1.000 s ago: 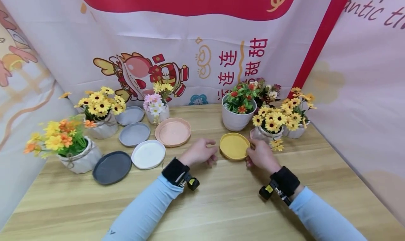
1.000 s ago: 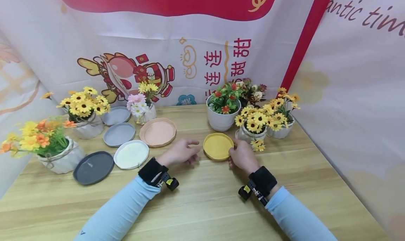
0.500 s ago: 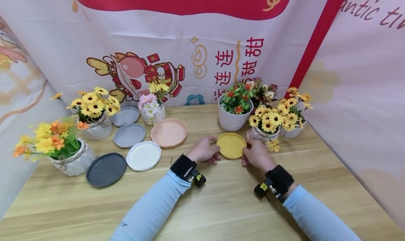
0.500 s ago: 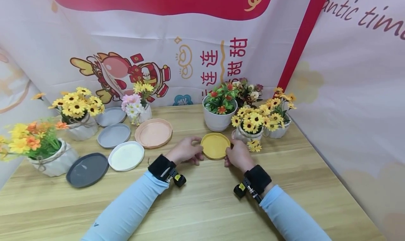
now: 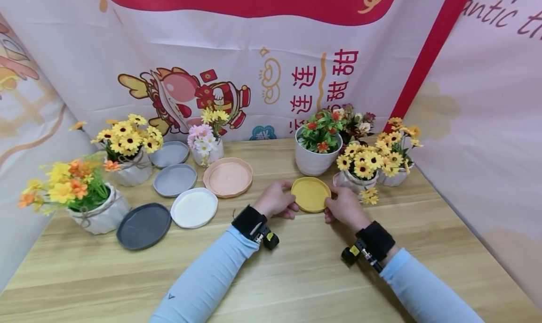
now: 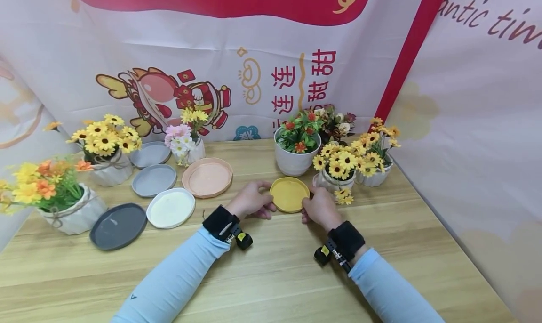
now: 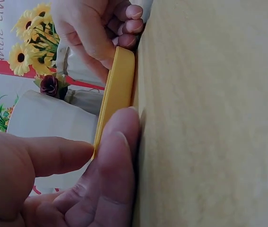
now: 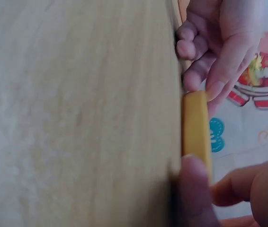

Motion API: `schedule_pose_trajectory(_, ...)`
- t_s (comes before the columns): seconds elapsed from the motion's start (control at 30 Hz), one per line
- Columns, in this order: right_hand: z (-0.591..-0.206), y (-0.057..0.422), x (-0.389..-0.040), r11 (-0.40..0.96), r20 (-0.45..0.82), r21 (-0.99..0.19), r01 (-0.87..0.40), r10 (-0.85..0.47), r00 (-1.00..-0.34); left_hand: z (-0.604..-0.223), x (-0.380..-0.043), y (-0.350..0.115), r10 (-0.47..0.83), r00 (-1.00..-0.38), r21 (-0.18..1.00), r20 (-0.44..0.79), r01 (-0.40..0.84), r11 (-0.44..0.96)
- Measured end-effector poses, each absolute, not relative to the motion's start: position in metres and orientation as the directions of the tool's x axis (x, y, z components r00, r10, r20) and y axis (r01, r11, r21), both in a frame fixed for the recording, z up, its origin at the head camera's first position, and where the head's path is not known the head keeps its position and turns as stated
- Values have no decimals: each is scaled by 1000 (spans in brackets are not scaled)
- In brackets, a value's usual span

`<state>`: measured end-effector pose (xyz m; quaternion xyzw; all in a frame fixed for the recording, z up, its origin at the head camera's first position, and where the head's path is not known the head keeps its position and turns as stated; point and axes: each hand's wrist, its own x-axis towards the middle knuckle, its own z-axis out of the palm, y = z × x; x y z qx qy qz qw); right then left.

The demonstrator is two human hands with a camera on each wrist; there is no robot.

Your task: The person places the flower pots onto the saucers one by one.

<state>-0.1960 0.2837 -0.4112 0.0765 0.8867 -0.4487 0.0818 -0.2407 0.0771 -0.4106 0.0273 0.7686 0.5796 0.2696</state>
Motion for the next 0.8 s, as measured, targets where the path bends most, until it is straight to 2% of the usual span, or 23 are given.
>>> schedule_pose_trajectory(0.17, -387, 288, -167, 754, -93, -657, -13, -98, -991, -413, -241, 76, 347, -854, 906, -388, -284, 314)
schedule_pose_trajectory(0.23, -371, 296, -151, 771, -71, -628, -103, -189, -979, -413, -242, 76, 342, -855, 905, -390, -288, 311)
schedule_pose_trajectory(0.3, -355, 309, -137, 744, -101, -654, -133, -260, -960, -413, -242, 76, 338, -856, 904, -391, -290, 314)
schedule_pose_trajectory(0.4, -333, 345, -125, 722, -151, -685, -99, -274, -950, -412, -243, 76, 334, -857, 903, -392, -289, 317)
schedule_pose_trajectory(0.5, -316, 392, -130, 723, -225, -691, 25, -181, -957, -412, -244, 74, 332, -860, 905, -387, -285, 317)
schedule_pose_trajectory(0.67, -305, 466, -172, 718, -271, -677, 160, -41, -962, -412, -242, 70, 326, -863, 907, -387, -292, 303)
schedule_pose_trajectory(0.8, -316, 496, -211, 692, -288, -690, 213, 7, -958, -415, -240, 67, 324, -863, 908, -387, -297, 295)
